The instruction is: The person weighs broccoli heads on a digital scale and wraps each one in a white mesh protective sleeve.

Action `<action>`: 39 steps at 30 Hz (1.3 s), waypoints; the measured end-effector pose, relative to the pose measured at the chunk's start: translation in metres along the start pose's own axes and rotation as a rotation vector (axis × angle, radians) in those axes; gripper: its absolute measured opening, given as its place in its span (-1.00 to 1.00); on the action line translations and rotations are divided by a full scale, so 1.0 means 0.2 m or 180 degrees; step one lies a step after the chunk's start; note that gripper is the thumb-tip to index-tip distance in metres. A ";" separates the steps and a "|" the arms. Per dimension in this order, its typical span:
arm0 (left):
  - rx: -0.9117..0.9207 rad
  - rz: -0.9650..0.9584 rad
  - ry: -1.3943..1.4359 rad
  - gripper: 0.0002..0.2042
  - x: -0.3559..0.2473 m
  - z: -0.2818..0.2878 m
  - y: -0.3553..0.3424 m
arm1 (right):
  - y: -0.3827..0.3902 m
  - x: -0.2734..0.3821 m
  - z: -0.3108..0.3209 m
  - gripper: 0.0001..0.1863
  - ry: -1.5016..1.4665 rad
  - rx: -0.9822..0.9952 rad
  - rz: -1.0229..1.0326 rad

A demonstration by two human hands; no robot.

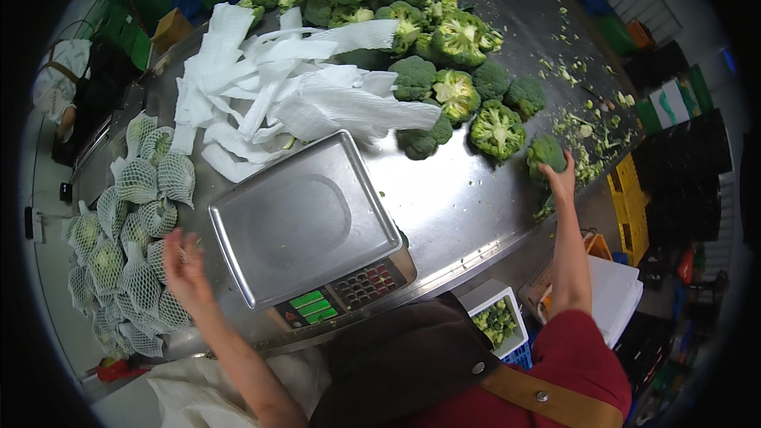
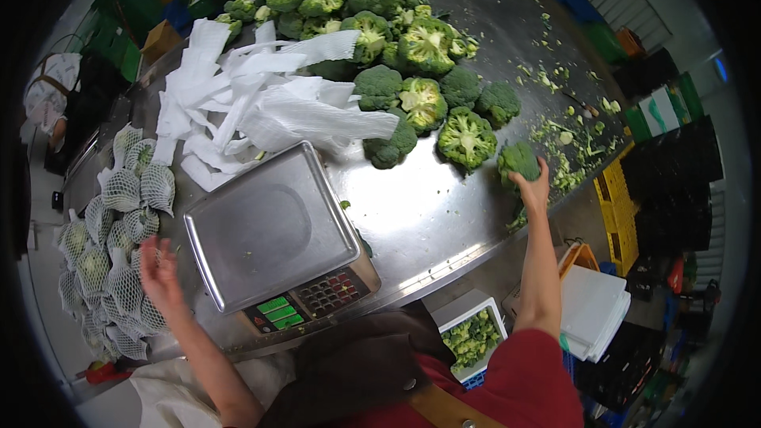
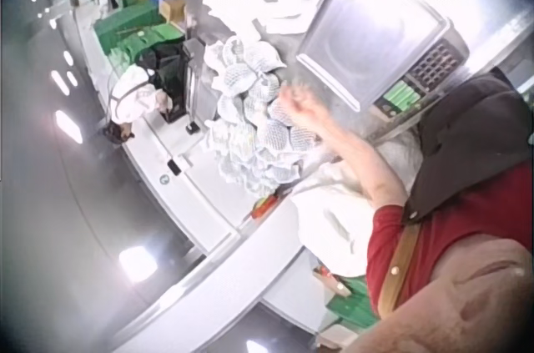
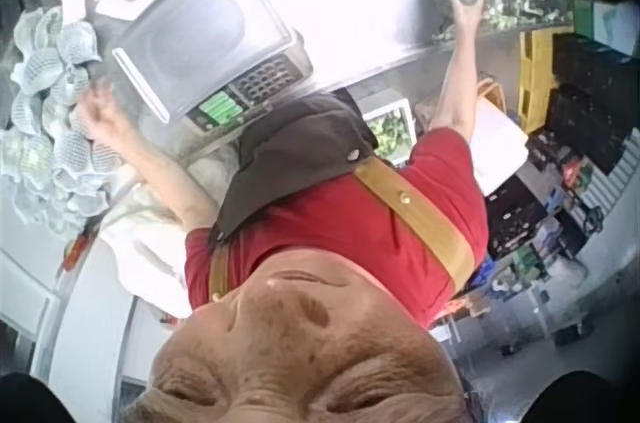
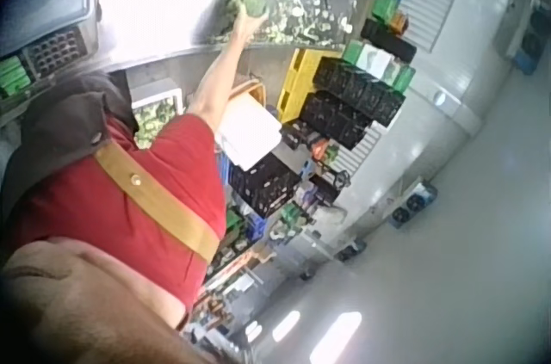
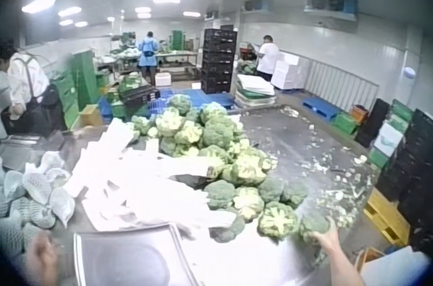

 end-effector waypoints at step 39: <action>0.1761 0.1777 -0.1413 -0.87 0.88 -1.08 0.92 | 1.12 1.48 0.13 -0.35 -0.1509 0.0860 0.2803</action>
Point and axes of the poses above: each hand's wrist, its own y-axis away from the middle knuckle, its own z-axis out of the back of the hand, x = y × z, the point moved 5 cm from there along -y, towards the middle knuckle, and after that the axes turned 13 degrees about y, right-handed, at the moved point
